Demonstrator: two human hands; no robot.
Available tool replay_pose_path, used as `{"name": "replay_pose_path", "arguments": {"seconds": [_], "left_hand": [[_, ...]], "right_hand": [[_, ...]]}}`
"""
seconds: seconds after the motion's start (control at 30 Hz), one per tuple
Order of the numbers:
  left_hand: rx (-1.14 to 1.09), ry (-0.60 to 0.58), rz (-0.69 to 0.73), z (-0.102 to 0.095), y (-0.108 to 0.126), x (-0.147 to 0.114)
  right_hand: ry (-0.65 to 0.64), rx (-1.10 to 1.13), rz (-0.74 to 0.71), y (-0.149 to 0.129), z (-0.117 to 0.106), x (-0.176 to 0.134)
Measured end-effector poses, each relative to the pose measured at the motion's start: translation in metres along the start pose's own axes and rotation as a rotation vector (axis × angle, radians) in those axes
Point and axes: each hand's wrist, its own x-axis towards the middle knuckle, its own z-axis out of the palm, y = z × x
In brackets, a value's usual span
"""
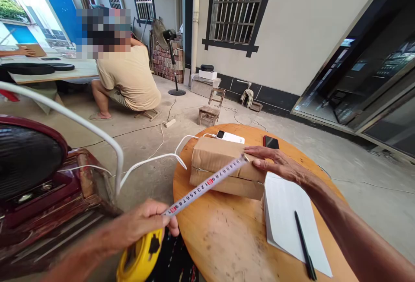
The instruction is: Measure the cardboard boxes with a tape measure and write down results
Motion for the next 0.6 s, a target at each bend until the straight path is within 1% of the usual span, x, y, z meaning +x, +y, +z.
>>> {"name": "replay_pose_path", "arguments": {"seconds": [0.1, 0.2, 0.27, 0.4, 0.5, 0.6], "left_hand": [[-0.267, 0.193, -0.095, 0.030, -0.017, -0.006], [-0.410, 0.315, -0.098, 0.053, -0.023, -0.002], [-0.488, 0.362, -0.072, 0.062, -0.023, 0.004], [-0.615, 0.413, -0.060, 0.080, -0.023, 0.016], [-0.669, 0.459, -0.071, 0.094, -0.026, 0.023], [-0.675, 0.496, -0.070, 0.104, -0.032, 0.030]], "right_hand": [[0.015, -0.026, 0.022, 0.000, -0.002, 0.001], [0.042, -0.040, 0.026, 0.000, -0.001, 0.002], [0.066, -0.043, 0.021, 0.001, 0.001, 0.004], [0.133, -0.027, 0.024, 0.005, 0.004, 0.008], [0.168, -0.029, 0.049, 0.009, 0.004, 0.012], [0.161, -0.028, 0.050, 0.010, 0.002, 0.016]]}}
